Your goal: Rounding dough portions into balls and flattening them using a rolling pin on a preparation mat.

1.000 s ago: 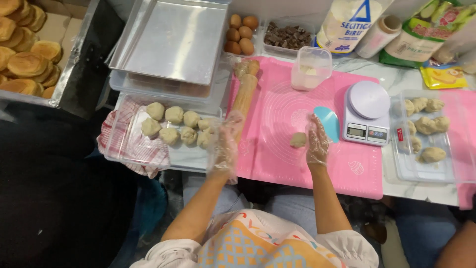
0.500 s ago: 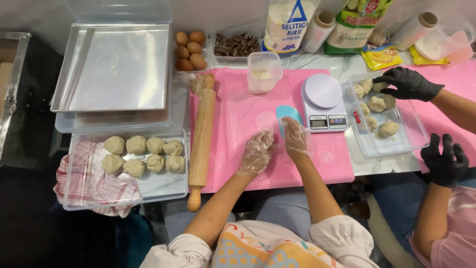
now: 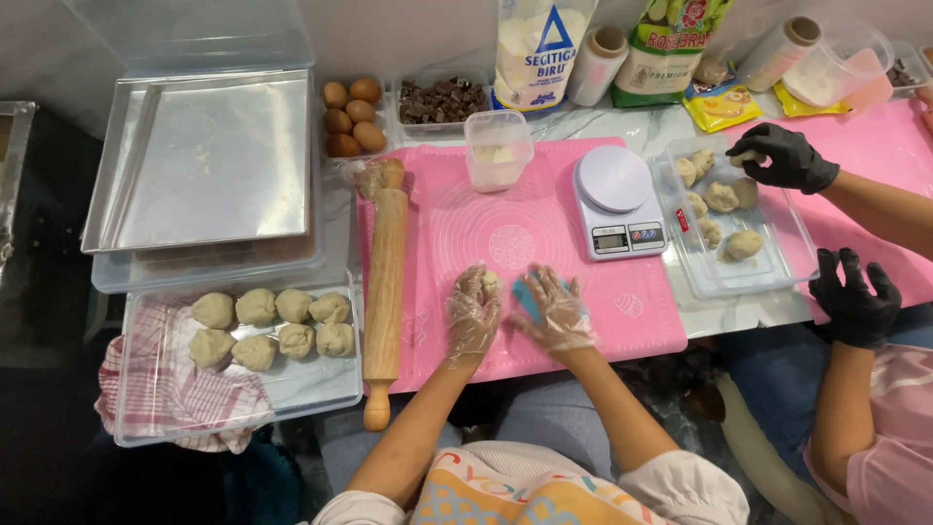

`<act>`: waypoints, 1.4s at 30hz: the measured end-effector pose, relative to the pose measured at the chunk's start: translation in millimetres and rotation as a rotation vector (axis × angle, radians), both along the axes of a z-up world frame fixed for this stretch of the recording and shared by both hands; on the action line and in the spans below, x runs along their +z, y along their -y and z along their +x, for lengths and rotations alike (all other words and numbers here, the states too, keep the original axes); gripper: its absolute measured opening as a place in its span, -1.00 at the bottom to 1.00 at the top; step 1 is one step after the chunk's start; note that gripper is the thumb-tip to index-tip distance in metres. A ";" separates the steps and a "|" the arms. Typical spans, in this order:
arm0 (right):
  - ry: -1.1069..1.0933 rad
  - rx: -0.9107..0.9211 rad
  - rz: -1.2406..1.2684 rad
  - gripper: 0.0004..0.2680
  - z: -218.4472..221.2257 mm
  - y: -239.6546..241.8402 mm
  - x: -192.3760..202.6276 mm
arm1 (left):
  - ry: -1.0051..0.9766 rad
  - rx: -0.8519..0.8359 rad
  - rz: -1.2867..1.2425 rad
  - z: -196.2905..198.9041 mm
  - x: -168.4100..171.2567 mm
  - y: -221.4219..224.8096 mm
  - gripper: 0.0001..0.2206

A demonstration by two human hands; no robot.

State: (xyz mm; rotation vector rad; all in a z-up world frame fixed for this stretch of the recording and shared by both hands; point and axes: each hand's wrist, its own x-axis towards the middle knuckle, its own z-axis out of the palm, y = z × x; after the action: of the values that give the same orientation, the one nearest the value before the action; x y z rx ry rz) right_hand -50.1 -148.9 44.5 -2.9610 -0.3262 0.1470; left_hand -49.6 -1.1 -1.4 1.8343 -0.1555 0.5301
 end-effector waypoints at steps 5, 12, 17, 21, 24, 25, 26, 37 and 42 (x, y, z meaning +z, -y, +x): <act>0.170 0.308 0.303 -0.38 -45.6 25.2 -10.9 | -0.001 0.030 0.134 -0.4 8.5 0.6 -0.68; -0.084 0.325 0.257 -0.50 -56.4 35.6 15.9 | -0.015 0.031 0.193 -4.4 18.6 -1.7 -0.65; 0.231 0.233 0.515 -0.70 -56.9 58.0 4.9 | -0.014 0.013 0.208 -2.6 14.2 -1.9 -0.62; 0.538 0.030 0.262 -0.75 -33.3 85.3 -49.2 | 0.004 -0.012 0.145 -5.2 25.3 -1.6 -0.65; 0.364 -0.146 0.773 -0.81 -27.0 86.8 -12.0 | 0.108 0.014 0.278 -7.1 31.4 3.0 -0.54; 0.242 -0.210 0.965 -0.84 -20.2 88.3 -15.3 | 0.055 -0.036 0.310 -8.8 40.1 6.6 -0.53; 0.115 -0.277 1.152 -0.86 -14.6 90.1 -19.0 | 0.001 -0.087 0.343 -11.2 48.4 10.5 -0.49; 0.173 -0.466 0.132 -0.67 41.9 123.5 -32.1 | -0.170 -0.179 -0.122 -24.7 80.6 17.4 -0.79; 0.380 -0.385 -0.336 -0.61 23.2 90.0 11.5 | -0.100 -0.090 -0.471 -66.3 151.6 -42.3 -0.75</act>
State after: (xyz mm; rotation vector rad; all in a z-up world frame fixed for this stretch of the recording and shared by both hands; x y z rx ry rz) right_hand -26.9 -239.0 56.0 -3.2991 0.2592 -0.4542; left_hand -115.9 41.2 150.2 1.3829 -0.0393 0.3727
